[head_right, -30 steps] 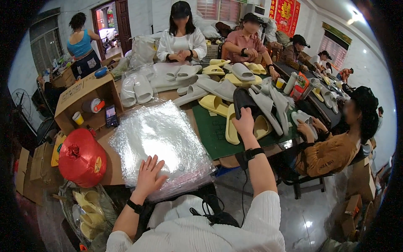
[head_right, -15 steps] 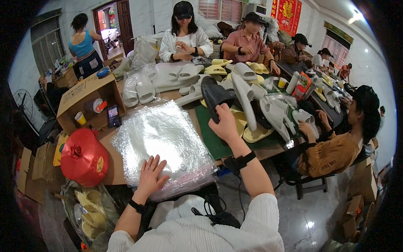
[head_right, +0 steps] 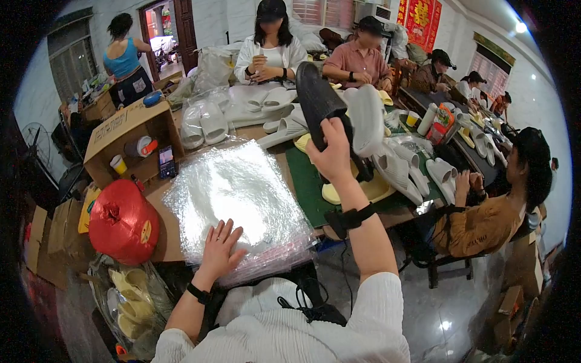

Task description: Packing finished sandals into plastic bags in a workshop.

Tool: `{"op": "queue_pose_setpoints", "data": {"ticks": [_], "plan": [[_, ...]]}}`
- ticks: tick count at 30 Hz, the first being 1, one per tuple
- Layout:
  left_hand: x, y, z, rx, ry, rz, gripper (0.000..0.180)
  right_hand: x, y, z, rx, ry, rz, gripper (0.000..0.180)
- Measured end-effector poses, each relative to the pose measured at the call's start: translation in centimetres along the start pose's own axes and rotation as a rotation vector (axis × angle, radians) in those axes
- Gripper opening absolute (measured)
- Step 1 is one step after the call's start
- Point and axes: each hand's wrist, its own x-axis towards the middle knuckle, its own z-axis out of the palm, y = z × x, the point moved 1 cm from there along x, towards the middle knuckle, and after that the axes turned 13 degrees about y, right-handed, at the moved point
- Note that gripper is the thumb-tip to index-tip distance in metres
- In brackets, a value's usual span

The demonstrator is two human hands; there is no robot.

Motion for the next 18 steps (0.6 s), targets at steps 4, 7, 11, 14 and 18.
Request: {"op": "queue_pose_setpoints", "data": {"ticks": [4, 7, 11, 14, 18], "plan": [[0.0, 0.0, -0.1, -0.012, -0.014, -0.016, 0.059, 1.7, -0.7, -0.3, -0.007, -0.007, -0.036, 0.040], [-0.1, -0.1, -0.3, -0.023, -0.001, -0.020, 0.059, 1.1, -2.6, 0.4, 0.078, -0.026, -0.048, 0.037], [-0.2, -0.1, -0.3, -0.035, 0.010, -0.021, 0.059, -1.6, -5.1, 1.6, 0.145, -0.153, -0.122, 0.037], [-0.2, -0.3, -0.2, -0.040, 0.001, -0.021, 0.059, -4.8, -6.8, 2.8, 0.187, -0.347, -0.096, 0.040], [-0.3, -0.3, 0.0, -0.025, 0.006, -0.008, 0.059, -10.0, -8.2, 4.2, 0.271, -0.631, -0.169, 0.046]]}}
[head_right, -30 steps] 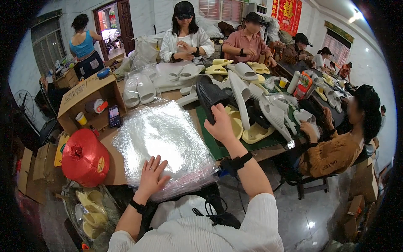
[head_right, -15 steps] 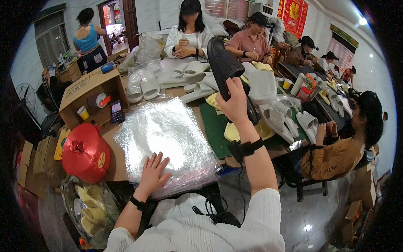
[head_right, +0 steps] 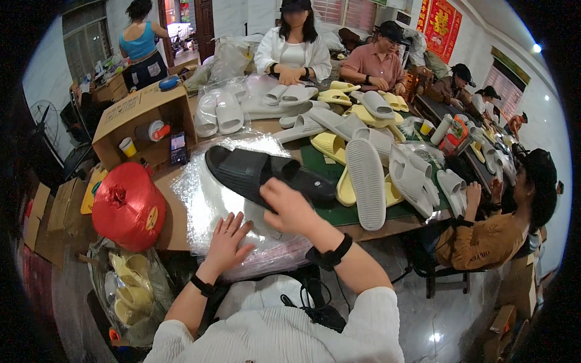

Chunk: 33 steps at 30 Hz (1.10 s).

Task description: Packing finished sandals into plastic bags in a workshop.

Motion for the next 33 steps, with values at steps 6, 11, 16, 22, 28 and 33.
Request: {"op": "queue_pose_setpoints", "data": {"ticks": [6, 11, 16, 22, 28, 33], "plan": [[0.1, 0.1, -0.1, 0.015, 0.041, 0.016, 0.055, -4.7, -0.4, 4.1, -0.085, -0.214, 0.057, 0.052], [-0.1, -0.2, -0.4, -0.027, 0.034, -0.021, 0.050, -4.6, 0.5, 3.8, 0.033, -0.215, 0.169, 0.051], [-0.4, -0.3, 0.1, -0.032, 0.085, 0.007, 0.046, -2.0, 4.6, 3.3, -0.433, 0.023, 0.398, 0.065], [-0.1, -0.2, 0.0, -0.041, 0.030, -0.015, 0.051, -1.3, 8.6, 7.7, -0.405, -0.158, 0.367, 0.043], [-0.7, -0.8, 0.8, 0.016, -0.014, -0.027, 0.060, -1.3, 9.0, 6.6, -0.358, -0.080, 0.390, 0.028], [-0.7, -0.7, 0.6, 0.026, 0.024, -0.006, 0.060, -3.5, 7.9, 3.1, -0.314, 0.123, 0.374, 0.026]]}}
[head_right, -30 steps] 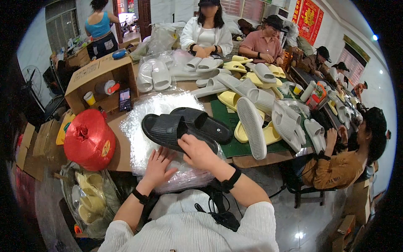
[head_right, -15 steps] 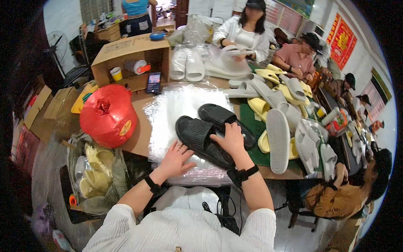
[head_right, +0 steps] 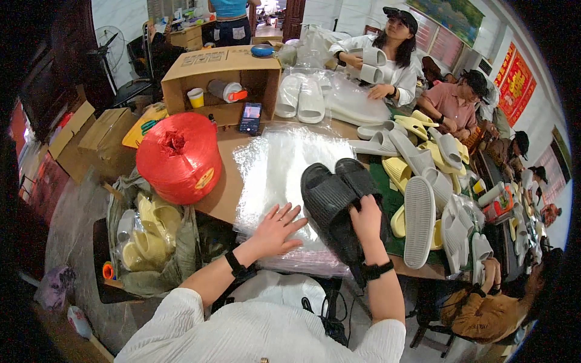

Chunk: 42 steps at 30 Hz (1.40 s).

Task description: Packing finished sandals into plastic bags in a workshop.

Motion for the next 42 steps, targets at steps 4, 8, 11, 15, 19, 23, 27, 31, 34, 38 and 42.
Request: {"op": "queue_pose_setpoints", "data": {"ticks": [4, 8, 11, 15, 19, 23, 27, 31, 34, 38, 42], "plan": [[0.0, 0.1, -0.2, -0.018, -0.015, 0.000, 0.064, -2.6, -1.4, -4.3, 0.042, 0.035, 0.029, 0.023], [0.2, 0.1, -1.0, -0.055, -0.049, -0.008, 0.072, -6.7, -3.0, -7.4, 0.167, 0.088, 0.106, 0.030], [0.7, 0.2, -2.0, -0.080, -0.059, 0.005, 0.075, -10.4, -2.0, -10.1, 0.225, 0.135, 0.122, 0.041], [0.8, 1.4, -2.5, -0.132, -0.025, 0.056, 0.075, -14.4, -1.1, -11.6, 0.445, 0.320, 0.372, 0.041], [-0.4, 2.9, -2.4, -0.089, -0.112, 0.036, 0.065, -19.1, 1.7, -12.9, 0.715, 0.388, 0.718, 0.053], [-0.6, 2.8, -0.9, -0.051, -0.103, 0.026, 0.060, -20.4, 0.6, -12.9, 0.883, 0.423, 0.944, 0.063], [-0.1, 2.3, 0.1, -0.046, -0.111, 0.001, 0.058, -20.6, 1.0, -11.9, 0.816, 0.409, 0.885, 0.060], [1.0, 3.4, -2.6, -0.075, -0.097, 0.021, 0.069, -20.9, 0.8, -11.2, 0.827, 0.423, 0.893, 0.064], [0.3, 3.7, -4.2, -0.130, -0.147, 0.027, 0.080, -21.0, 1.8, -10.6, 0.840, 0.450, 0.889, 0.067], [-0.3, 3.3, -3.2, -0.072, -0.210, 0.054, 0.082, -19.4, 0.0, -11.2, 0.838, 0.493, 0.895, 0.044], [-0.4, 3.3, -3.0, -0.152, -0.172, 0.036, 0.073, -18.9, -0.5, -11.5, 0.780, 0.503, 0.982, 0.042]]}}
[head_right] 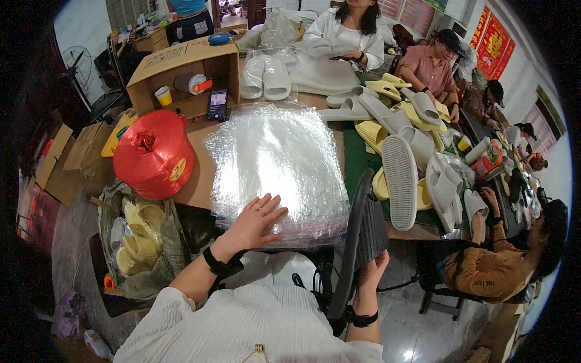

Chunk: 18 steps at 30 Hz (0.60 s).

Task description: Packing finished sandals into plastic bags in a workshop.

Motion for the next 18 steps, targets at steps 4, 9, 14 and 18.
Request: {"op": "queue_pose_setpoints", "data": {"ticks": [4, 9, 14, 18], "plan": [[0.3, -0.4, -0.4, -0.099, 0.013, -0.056, 0.063, -0.4, -1.6, 0.3, 0.041, -0.073, 0.107, 0.050], [1.4, -0.8, -0.8, -0.392, 0.045, -0.241, 0.041, -0.4, -1.2, 0.2, 0.051, -0.005, 0.095, 0.049], [1.9, -1.0, -1.2, -0.445, 0.051, -0.285, 0.041, -1.2, -2.4, 1.0, 0.054, 0.000, 0.082, 0.049], [1.8, -1.7, -0.5, -0.630, 0.052, -0.433, 0.051, -0.9, -2.2, 0.8, 0.061, -0.043, 0.041, 0.051]]}}
